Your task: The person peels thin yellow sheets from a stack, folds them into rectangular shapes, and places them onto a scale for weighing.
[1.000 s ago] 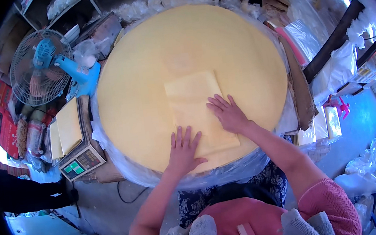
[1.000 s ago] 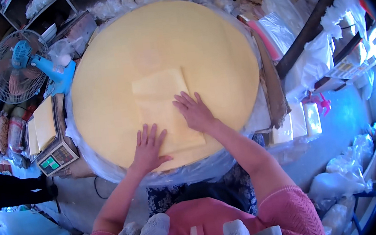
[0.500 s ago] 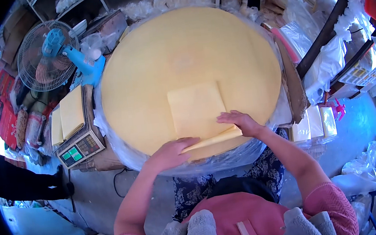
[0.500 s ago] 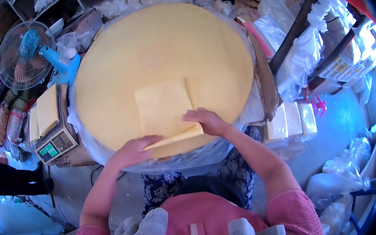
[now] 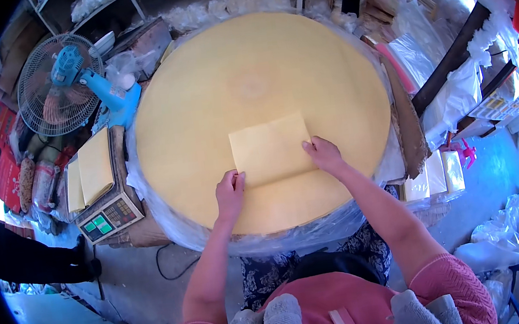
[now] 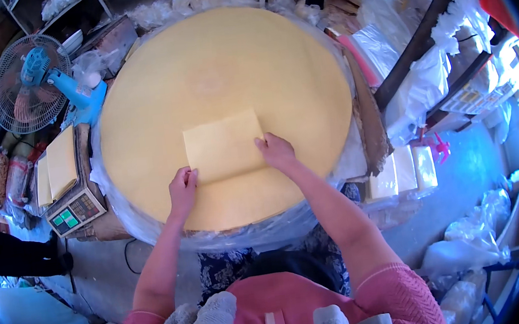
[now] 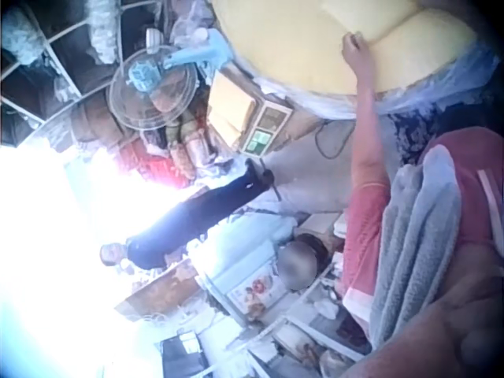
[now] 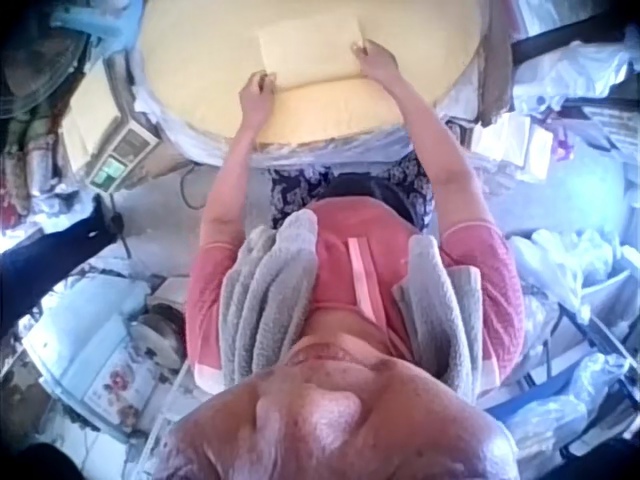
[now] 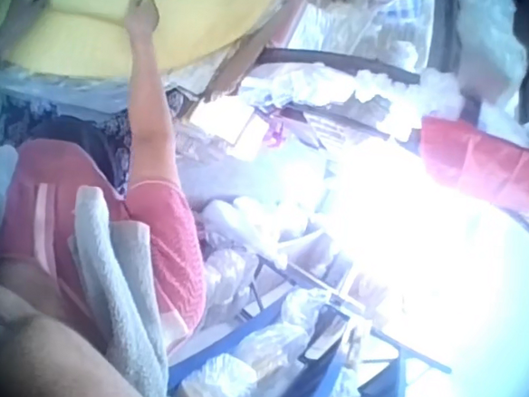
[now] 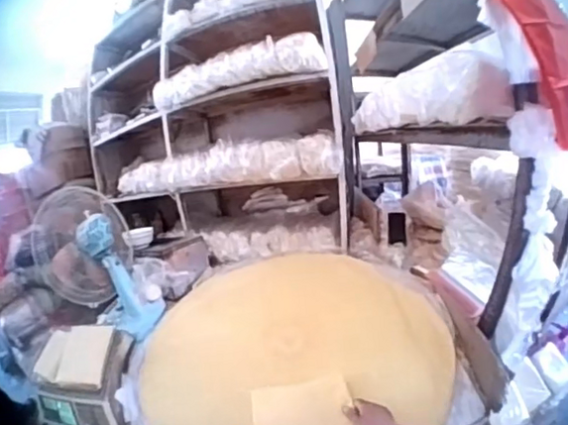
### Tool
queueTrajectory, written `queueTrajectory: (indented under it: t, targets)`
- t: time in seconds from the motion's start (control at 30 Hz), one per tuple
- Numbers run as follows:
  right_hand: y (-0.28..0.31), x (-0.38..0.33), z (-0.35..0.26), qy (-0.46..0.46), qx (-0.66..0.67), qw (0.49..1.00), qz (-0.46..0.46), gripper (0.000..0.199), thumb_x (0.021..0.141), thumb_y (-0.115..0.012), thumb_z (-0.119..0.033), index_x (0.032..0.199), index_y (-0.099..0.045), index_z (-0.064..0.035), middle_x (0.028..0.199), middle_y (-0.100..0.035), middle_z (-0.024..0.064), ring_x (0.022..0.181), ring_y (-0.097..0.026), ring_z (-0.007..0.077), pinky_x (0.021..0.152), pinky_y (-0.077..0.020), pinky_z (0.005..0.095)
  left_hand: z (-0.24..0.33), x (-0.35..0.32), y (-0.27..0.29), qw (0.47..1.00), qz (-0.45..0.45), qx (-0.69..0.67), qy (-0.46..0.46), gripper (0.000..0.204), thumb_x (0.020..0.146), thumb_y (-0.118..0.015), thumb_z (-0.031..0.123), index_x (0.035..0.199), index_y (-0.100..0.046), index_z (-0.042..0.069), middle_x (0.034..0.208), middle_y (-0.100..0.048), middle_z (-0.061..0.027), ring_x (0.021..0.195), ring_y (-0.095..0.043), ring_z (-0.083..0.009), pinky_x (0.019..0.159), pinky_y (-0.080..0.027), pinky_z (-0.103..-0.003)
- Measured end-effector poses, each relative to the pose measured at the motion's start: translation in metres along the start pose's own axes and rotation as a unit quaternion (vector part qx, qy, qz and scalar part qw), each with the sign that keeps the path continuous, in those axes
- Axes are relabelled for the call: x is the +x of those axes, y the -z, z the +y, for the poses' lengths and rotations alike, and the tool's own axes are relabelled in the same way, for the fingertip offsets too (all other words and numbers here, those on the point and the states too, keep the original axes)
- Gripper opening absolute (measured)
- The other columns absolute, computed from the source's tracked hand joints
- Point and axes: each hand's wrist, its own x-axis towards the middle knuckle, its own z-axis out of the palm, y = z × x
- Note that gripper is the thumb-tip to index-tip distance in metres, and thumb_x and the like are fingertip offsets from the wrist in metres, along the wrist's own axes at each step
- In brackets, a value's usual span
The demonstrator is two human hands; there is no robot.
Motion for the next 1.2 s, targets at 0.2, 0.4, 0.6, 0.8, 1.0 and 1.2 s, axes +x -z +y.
queueTrajectory:
  t: [0.2,0.4,0.6,0.8,1.0,1.2]
  targets:
    - [-0.003,0.005,-0.002,-0.032,-0.032,0.999,0.006,0.044,0.096,-0.045,-0.047,0.099,-0.06,-0.0052,0.095,-0.067,0.019,0.093,-0.064,0.0362,0.083,-0.049,0.0474,0.017,0.022,-0.004,0.953,0.015,0.302,-0.029,0.045,0.092,-0.062,0.03,0.13,-0.053,0.008,0.117,-0.062,-0.0167,0.108,-0.058,-0.0309,0.088,-0.046,-0.045]
    - [0.01,0.01,-0.013,-0.049,-0.016,0.999,-0.01,0.039,0.094,-0.054,-0.041,0.111,-0.057,-0.0065,0.103,-0.066,0.016,0.098,-0.063,0.0353,0.087,-0.0488,0.0456,0.047,0.063,-0.049,0.912,-0.002,0.379,-0.16,0.064,0.096,-0.048,0.052,0.151,-0.031,0.023,0.159,-0.02,-0.012,0.147,-0.014,-0.034,0.113,-0.015,-0.063]
    - [0.007,0.015,-0.044,0.241,-0.221,0.933,0.153,0.063,0.09,-0.061,-0.038,0.144,-0.04,-0.0126,0.147,-0.036,0.0144,0.137,-0.033,0.0351,0.107,-0.0317,0.0539,0.025,0.071,-0.057,0.9,-0.003,0.41,-0.148,0.066,0.095,-0.046,0.056,0.15,-0.032,0.023,0.158,-0.024,-0.0122,0.147,-0.018,-0.0336,0.111,-0.015,-0.067]
    - [-0.025,0.036,-0.019,0.273,-0.255,0.925,0.064,0.063,0.093,-0.056,-0.037,0.147,-0.036,-0.0113,0.157,-0.02,0.0169,0.146,-0.013,0.0397,0.111,-0.015,0.0665,0.018,0.071,-0.071,0.918,0.001,0.365,-0.156,0.066,0.092,-0.049,0.054,0.146,-0.042,0.018,0.157,-0.025,-0.0135,0.147,-0.017,-0.0327,0.11,-0.013,-0.069]
    - [-0.025,0.034,-0.024,0.304,-0.277,0.908,0.075,0.06,0.094,-0.053,-0.033,0.147,-0.035,-0.0114,0.155,-0.021,0.017,0.145,-0.014,0.0408,0.111,-0.0158,0.0661,0.026,0.062,-0.057,0.913,0.005,0.38,-0.15,0.067,0.094,-0.043,0.056,0.149,-0.036,0.019,0.158,-0.022,-0.0143,0.148,-0.013,-0.0326,0.111,-0.011,-0.069]
    - [0.002,0.044,-0.044,0.241,-0.261,0.933,-0.062,0.077,0.08,-0.071,-0.04,0.145,-0.038,-0.0147,0.145,-0.035,0.0155,0.135,-0.03,0.036,0.107,-0.0248,0.0632,0.036,0.028,-0.062,0.908,-0.022,0.406,-0.105,0.066,0.096,-0.039,0.055,0.152,-0.03,0.019,0.159,-0.019,-0.0138,0.149,-0.01,-0.0322,0.112,-0.01,-0.067]
